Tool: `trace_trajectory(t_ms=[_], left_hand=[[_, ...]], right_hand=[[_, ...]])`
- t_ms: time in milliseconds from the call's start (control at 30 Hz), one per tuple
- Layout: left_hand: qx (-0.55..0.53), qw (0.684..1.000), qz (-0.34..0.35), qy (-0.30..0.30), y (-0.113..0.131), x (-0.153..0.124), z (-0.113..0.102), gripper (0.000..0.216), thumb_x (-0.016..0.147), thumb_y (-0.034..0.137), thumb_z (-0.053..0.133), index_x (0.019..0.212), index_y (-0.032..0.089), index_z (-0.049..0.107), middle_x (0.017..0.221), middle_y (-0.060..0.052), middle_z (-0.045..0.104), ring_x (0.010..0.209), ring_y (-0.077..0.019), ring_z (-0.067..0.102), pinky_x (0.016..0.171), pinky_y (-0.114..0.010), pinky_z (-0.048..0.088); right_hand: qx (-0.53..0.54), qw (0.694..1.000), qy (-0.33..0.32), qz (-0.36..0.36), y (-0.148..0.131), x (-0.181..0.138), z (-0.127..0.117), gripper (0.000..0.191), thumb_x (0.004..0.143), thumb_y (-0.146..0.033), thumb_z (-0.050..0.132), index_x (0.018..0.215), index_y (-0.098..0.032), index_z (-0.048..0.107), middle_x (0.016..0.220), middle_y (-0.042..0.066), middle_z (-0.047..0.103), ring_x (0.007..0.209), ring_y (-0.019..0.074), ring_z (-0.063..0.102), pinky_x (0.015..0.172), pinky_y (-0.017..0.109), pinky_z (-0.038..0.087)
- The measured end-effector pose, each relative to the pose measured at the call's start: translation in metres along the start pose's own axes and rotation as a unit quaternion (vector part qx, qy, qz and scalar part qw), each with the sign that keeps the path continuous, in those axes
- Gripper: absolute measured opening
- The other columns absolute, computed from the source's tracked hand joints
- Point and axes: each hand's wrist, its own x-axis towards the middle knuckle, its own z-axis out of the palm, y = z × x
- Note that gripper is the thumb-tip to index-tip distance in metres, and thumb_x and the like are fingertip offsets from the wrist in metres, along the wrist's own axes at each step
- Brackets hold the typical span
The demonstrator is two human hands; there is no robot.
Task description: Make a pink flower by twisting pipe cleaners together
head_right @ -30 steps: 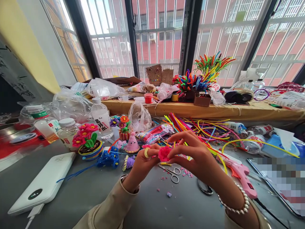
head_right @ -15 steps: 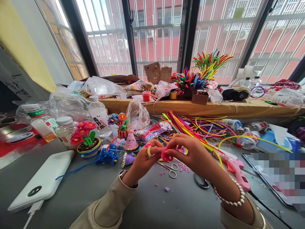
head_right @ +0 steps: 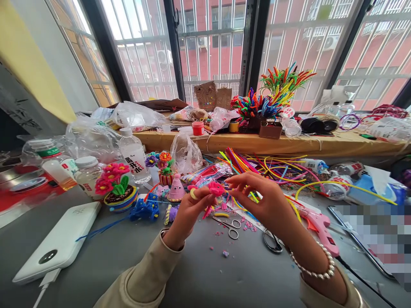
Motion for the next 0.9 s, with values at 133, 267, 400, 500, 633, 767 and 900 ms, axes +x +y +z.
trace_trajectory(t_ms=[133,267,400,500,633,767,900], left_hand=[[-0.049,0.998,-0.041,-0.001,0.002,-0.001,0.002,0.018,0.068,0.029,0.060,0.072,0.012,0.062,0.061,-0.002,0.058,0.060,-0.0091,0.051,0.060,-0.022,0.041],[-0.042,0.996,-0.070,-0.029,0.004,-0.003,0.004,0.020,0.066,0.031,0.062,0.073,0.012,0.062,0.061,-0.001,0.057,0.059,-0.0091,0.051,0.059,-0.022,0.041],[-0.027,0.995,-0.075,-0.058,0.005,-0.003,0.005,0.024,0.069,0.035,0.058,0.069,0.012,0.062,0.060,-0.002,0.057,0.058,-0.0094,0.050,0.060,-0.022,0.041],[-0.025,0.994,-0.073,-0.076,0.004,-0.002,0.004,0.025,0.071,0.034,0.055,0.066,0.011,0.062,0.057,-0.002,0.056,0.056,-0.0089,0.049,0.060,-0.022,0.040],[-0.052,0.993,-0.082,-0.069,0.002,-0.002,0.003,0.020,0.069,0.031,0.058,0.063,0.011,0.060,0.056,0.000,0.056,0.055,-0.0075,0.048,0.059,-0.021,0.039],[-0.074,0.992,-0.085,-0.058,0.001,-0.002,0.004,0.018,0.069,0.027,0.060,0.060,0.012,0.058,0.056,0.001,0.057,0.055,-0.0069,0.050,0.060,-0.020,0.039],[-0.094,0.991,-0.080,-0.043,0.005,-0.004,0.007,0.015,0.067,0.025,0.060,0.058,0.013,0.058,0.056,0.002,0.058,0.056,-0.0072,0.051,0.060,-0.020,0.040]], right_hand=[[-0.093,0.990,0.032,-0.100,-0.002,-0.001,0.000,0.016,0.073,-0.028,0.058,0.087,-0.023,0.061,0.085,0.004,0.060,0.078,0.0156,0.056,0.070,0.030,0.047],[-0.114,0.985,0.050,-0.119,-0.004,-0.003,0.006,0.010,0.077,-0.026,0.054,0.082,-0.023,0.062,0.078,0.004,0.059,0.073,0.0150,0.056,0.065,0.029,0.047],[-0.122,0.982,0.028,-0.139,-0.003,-0.002,0.007,0.009,0.078,-0.025,0.051,0.078,-0.021,0.060,0.075,0.004,0.059,0.071,0.0141,0.056,0.063,0.027,0.047],[-0.126,0.980,0.008,-0.157,-0.002,-0.001,0.006,0.009,0.079,-0.024,0.050,0.078,-0.021,0.059,0.075,0.004,0.058,0.071,0.0137,0.056,0.062,0.026,0.047],[-0.146,0.976,0.010,-0.164,0.000,-0.001,0.006,0.009,0.078,-0.022,0.051,0.082,-0.020,0.059,0.078,0.004,0.058,0.074,0.0137,0.055,0.065,0.026,0.046],[-0.155,0.973,0.023,-0.169,0.002,-0.003,0.008,0.008,0.077,-0.021,0.053,0.083,-0.021,0.059,0.079,0.003,0.058,0.074,0.0136,0.055,0.065,0.026,0.045],[-0.159,0.974,0.039,-0.160,-0.001,-0.005,0.011,0.008,0.078,-0.017,0.052,0.083,-0.021,0.057,0.079,0.004,0.057,0.074,0.0138,0.053,0.067,0.027,0.044]])
